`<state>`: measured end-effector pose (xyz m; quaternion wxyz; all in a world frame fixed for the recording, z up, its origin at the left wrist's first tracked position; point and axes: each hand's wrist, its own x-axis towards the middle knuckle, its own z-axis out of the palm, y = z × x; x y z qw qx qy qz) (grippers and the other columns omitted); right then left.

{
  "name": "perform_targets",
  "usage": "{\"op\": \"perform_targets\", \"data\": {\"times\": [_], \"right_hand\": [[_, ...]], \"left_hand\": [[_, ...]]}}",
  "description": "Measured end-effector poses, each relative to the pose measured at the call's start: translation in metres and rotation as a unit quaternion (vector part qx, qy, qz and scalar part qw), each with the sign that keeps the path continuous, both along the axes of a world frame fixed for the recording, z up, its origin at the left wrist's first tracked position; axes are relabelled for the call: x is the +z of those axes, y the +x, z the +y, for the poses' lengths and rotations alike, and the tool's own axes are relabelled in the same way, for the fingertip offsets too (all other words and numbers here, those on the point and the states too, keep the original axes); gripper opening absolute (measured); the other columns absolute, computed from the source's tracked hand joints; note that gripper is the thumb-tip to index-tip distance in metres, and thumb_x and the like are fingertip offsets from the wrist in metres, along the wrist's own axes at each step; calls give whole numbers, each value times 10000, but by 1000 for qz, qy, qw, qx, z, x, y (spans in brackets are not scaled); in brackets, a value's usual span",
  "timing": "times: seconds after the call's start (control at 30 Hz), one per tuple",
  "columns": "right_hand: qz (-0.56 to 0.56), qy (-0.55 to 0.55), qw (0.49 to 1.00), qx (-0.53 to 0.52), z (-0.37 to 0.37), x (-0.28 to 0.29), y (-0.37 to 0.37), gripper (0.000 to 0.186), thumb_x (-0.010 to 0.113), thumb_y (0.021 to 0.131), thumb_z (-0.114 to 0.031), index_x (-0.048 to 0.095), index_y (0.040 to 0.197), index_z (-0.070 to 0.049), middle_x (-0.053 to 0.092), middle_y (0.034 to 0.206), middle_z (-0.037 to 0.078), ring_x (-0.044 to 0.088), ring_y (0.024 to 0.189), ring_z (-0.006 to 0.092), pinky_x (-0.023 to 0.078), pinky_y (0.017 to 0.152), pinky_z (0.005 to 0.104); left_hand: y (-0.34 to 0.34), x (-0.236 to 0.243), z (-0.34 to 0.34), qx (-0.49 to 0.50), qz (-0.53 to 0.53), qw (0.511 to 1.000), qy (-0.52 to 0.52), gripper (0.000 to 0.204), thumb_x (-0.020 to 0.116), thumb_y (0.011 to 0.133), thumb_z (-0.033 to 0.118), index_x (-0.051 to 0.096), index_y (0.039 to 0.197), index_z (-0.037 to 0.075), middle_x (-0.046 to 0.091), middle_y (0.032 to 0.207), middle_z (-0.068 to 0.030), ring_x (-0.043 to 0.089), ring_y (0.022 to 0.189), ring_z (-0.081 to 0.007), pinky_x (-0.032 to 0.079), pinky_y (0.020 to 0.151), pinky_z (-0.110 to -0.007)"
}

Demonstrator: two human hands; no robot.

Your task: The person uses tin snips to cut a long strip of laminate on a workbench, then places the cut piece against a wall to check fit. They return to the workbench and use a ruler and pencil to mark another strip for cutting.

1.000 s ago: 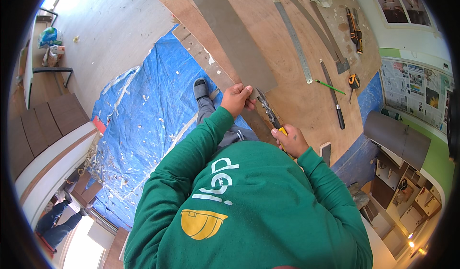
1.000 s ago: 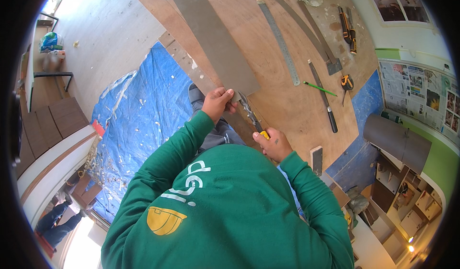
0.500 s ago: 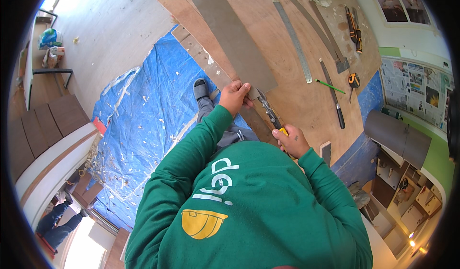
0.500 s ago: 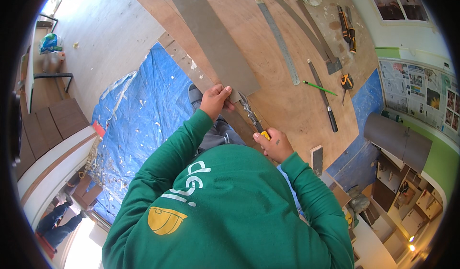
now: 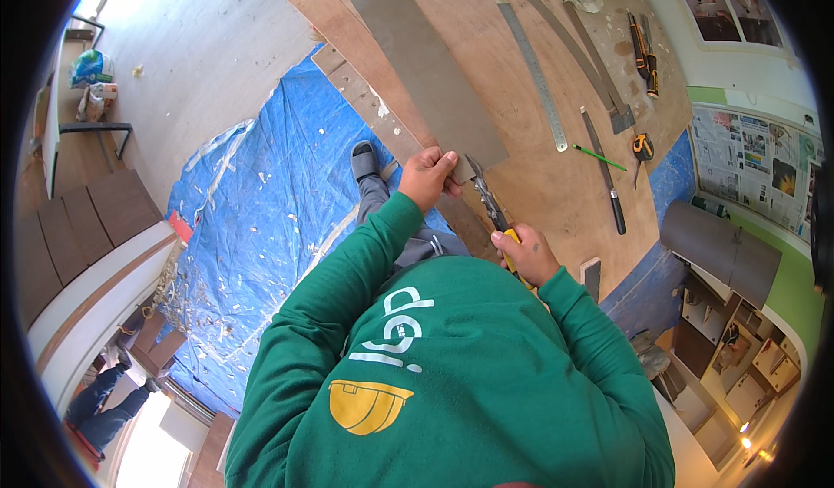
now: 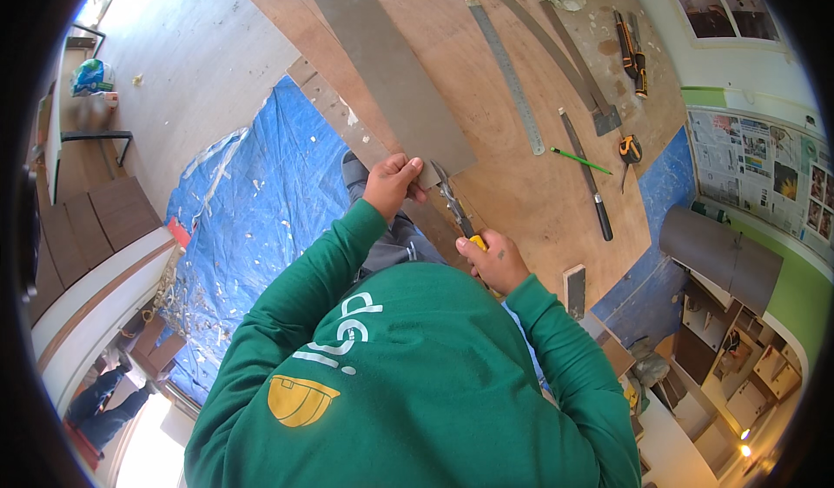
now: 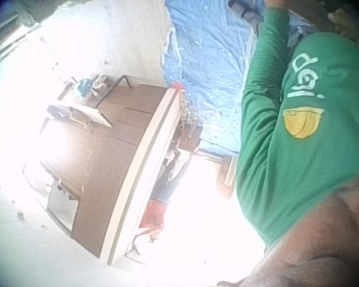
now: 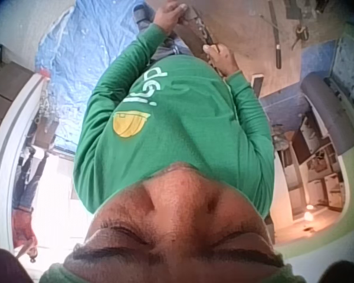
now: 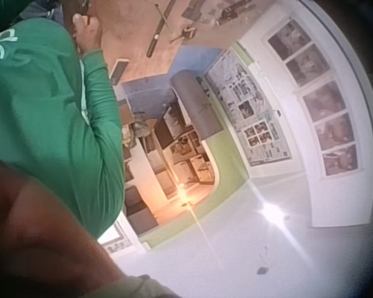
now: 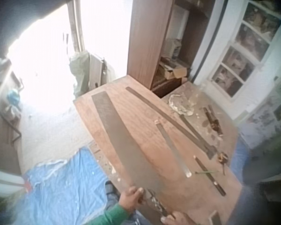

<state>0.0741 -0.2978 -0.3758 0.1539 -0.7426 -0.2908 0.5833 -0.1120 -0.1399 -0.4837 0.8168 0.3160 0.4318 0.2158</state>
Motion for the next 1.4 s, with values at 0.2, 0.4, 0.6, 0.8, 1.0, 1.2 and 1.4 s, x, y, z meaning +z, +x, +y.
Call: {"op": "perform_targets", "data": {"times": [0.2,0.4,0.6,0.8,1.0,1.2,1.4], "right_hand": [[-2,4,1000,-16,0,0,-3,462,714,979,-435,615,823,-11,635,677,61,617,562,133,510,543,322],[9,6,1000,-17,1,1,-2,428,696,990,-405,631,881,4,641,715,64,634,595,140,517,567,319],[34,0,999,-28,5,6,-1,375,656,1013,-366,623,938,1,636,758,65,625,611,140,514,581,319],[21,-13,1000,-19,6,10,-1,366,645,1027,-355,618,915,-8,632,742,56,608,591,126,494,555,304],[15,-9,1000,-6,7,12,0,366,645,1024,-356,620,914,-8,634,739,52,617,607,133,504,573,308],[30,9,999,-20,5,6,3,398,665,1006,-385,623,912,0,635,740,64,636,631,148,523,598,324],[20,0,1000,-6,5,5,5,334,643,1029,-321,611,923,-6,632,756,59,613,626,136,508,576,313]], "left_hand": [[-1,-3,0,-8,2,1000,3,282,594,1091,272,638,981,16,707,776,-93,700,603,-173,553,537,-304],[-2,0,1,-10,-12,1000,-1,288,594,1091,276,637,971,18,708,764,-93,704,604,-175,554,533,-303],[1,6,2,-18,-12,1000,-5,287,593,1091,277,636,969,20,712,767,-95,712,615,-176,564,541,-305],[1,5,1,-18,-20,1000,-10,289,589,1091,273,633,969,15,712,772,-101,716,625,-186,577,559,-312],[1,7,1,-16,-17,1000,-11,289,591,1087,268,630,969,7,714,778,-114,716,629,-197,583,568,-317],[3,12,0,-17,-25,999,-21,294,604,1081,281,626,969,9,716,784,-120,713,625,-196,580,565,-317],[3,15,1,-19,-28,999,-18,291,600,1081,278,622,966,12,715,782,-123,714,626,-197,574,557,-315]]}}
